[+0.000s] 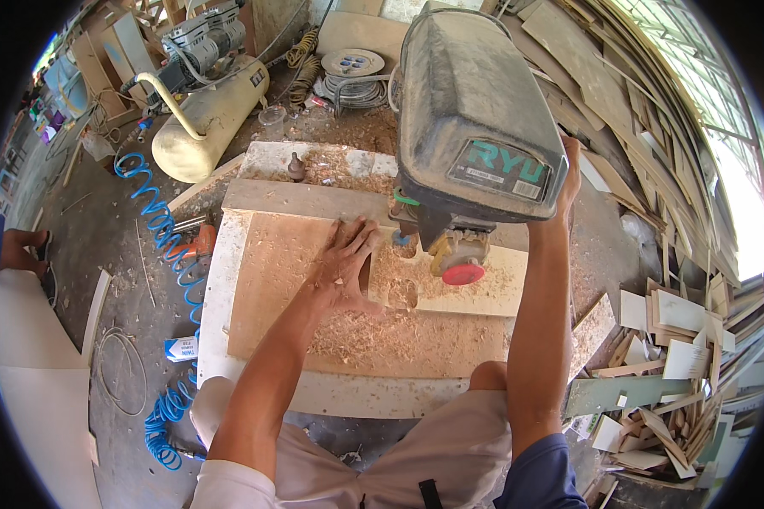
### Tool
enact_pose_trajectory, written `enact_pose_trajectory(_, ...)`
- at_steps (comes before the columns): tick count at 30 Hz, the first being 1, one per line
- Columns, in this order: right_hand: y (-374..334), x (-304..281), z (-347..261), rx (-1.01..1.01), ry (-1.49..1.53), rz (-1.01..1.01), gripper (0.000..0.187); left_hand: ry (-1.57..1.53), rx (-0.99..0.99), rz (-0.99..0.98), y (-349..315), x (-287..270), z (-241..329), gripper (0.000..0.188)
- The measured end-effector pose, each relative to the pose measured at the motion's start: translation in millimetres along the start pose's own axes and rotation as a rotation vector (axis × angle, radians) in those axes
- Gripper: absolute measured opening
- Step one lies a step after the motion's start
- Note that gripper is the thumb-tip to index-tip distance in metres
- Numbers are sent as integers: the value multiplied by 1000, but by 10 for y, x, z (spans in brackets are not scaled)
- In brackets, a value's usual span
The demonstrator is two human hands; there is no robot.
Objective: The person operates a drill press to create holes in a rectangular wooden board, holding the board in place with their left hand and pulling down the drill lever with their right hand.
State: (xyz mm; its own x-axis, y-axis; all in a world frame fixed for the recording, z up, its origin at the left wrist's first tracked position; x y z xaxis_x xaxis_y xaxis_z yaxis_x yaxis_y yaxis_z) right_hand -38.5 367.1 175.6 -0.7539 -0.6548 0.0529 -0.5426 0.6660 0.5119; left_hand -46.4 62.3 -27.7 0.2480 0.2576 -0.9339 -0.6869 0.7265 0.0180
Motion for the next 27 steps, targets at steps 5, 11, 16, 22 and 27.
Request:
enact_pose_trajectory(5,-61,33,23,52,84,8,13,-9,-5,-1,-16,-18,-4,141)
enact_pose_trajectory(11,-95,7,-58,32,9,15,14,-3,-6,-5,-15,-40,15,140)
enact_pose_trajectory(16,-190,61,-40,196,222,74,15,1,-22,-26,-15,-19,8,139)
enact_pose_trajectory(22,-188,17,-161,22,-9,19,17,-17,-9,-8,-10,-14,4,140)
enact_pose_trajectory(27,-214,12,-261,-264,-361,-67,15,-13,-10,-14,-18,-24,7,141)
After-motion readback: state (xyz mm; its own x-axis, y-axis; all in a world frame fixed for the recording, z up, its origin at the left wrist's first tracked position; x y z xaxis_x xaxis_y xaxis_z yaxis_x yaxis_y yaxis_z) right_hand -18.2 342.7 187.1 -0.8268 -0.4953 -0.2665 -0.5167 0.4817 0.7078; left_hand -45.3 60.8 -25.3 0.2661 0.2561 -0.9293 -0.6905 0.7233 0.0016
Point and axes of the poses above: each hand's wrist, its own y-axis towards the middle knuckle, its own x-axis out of the palm, z = x × y, the point moved 10 cm from there along y, towards the middle knuckle, and after that the axes turned 7 degrees about -x, right-handed, at the moved point
